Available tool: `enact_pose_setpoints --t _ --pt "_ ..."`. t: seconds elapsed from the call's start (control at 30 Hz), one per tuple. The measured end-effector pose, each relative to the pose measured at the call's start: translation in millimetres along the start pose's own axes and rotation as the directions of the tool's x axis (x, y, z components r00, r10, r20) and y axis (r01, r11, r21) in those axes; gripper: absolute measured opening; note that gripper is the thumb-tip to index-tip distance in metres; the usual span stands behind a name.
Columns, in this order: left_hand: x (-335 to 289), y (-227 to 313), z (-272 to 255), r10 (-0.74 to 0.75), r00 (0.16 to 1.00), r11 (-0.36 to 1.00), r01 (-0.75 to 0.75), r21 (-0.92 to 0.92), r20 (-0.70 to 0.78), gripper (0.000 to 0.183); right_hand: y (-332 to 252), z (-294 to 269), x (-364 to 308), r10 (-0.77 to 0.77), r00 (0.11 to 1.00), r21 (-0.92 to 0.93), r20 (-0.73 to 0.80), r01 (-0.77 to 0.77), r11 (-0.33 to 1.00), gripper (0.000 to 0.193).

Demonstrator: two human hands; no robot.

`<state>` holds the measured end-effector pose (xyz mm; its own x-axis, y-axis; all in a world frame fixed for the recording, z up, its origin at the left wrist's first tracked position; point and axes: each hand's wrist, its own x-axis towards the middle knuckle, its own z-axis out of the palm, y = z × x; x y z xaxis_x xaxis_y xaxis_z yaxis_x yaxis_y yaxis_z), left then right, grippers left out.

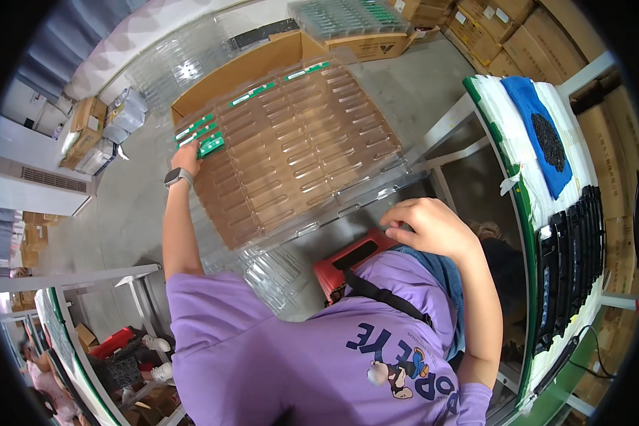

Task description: Assembling printer toner cartridges by installing circuit boards and securing components with an electric screwdriver.

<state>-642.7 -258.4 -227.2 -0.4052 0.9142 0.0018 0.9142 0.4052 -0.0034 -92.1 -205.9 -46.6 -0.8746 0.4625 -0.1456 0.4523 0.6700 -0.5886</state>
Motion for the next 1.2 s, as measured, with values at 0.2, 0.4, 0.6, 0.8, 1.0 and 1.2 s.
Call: enact_pose_setpoints --t 0.2,0.4,0.6,0.8,1.0,1.2 --pt "9.2 -22.8 -11.5 0.052 0.994 0.999 -0.051 0.02 -0.1 0.042 6.9 8.5 2.5 -0.03 1.0 0.007 -0.004 0.03 1.0 0.015" --pt "27.3 -29.5 10.9 0.098 0.988 0.992 -0.088 0.088 -0.117 0.047 8.5 15.1 8.5 -0.023 1.0 0.017 0.0 0.023 1.0 0.016" --pt "30.2 -16.8 21.9 0.124 0.99 0.974 -0.109 0.2 -0.064 0.045 15.4 14.8 6.0 -0.007 1.0 0.014 0.004 0.007 1.0 0.018" --pt "32.2 -27.0 19.3 0.063 0.997 0.995 -0.058 0.085 -0.051 0.044 21.5 15.9 8.0 0.012 1.0 0.021 0.015 -0.013 1.0 0.019" --pt "49.7 -16.7 -8.6 0.063 0.957 0.992 -0.03 0.121 -0.283 0.047 29.5 19.7 7.9 0.019 0.999 0.032 0.029 -0.02 0.999 0.02" --pt "45.4 -14.8 21.8 -0.094 0.988 0.983 0.111 0.145 -0.12 0.055 26.6 20.8 13.0 0.093 0.989 0.058 0.113 -0.1 0.993 0.022"
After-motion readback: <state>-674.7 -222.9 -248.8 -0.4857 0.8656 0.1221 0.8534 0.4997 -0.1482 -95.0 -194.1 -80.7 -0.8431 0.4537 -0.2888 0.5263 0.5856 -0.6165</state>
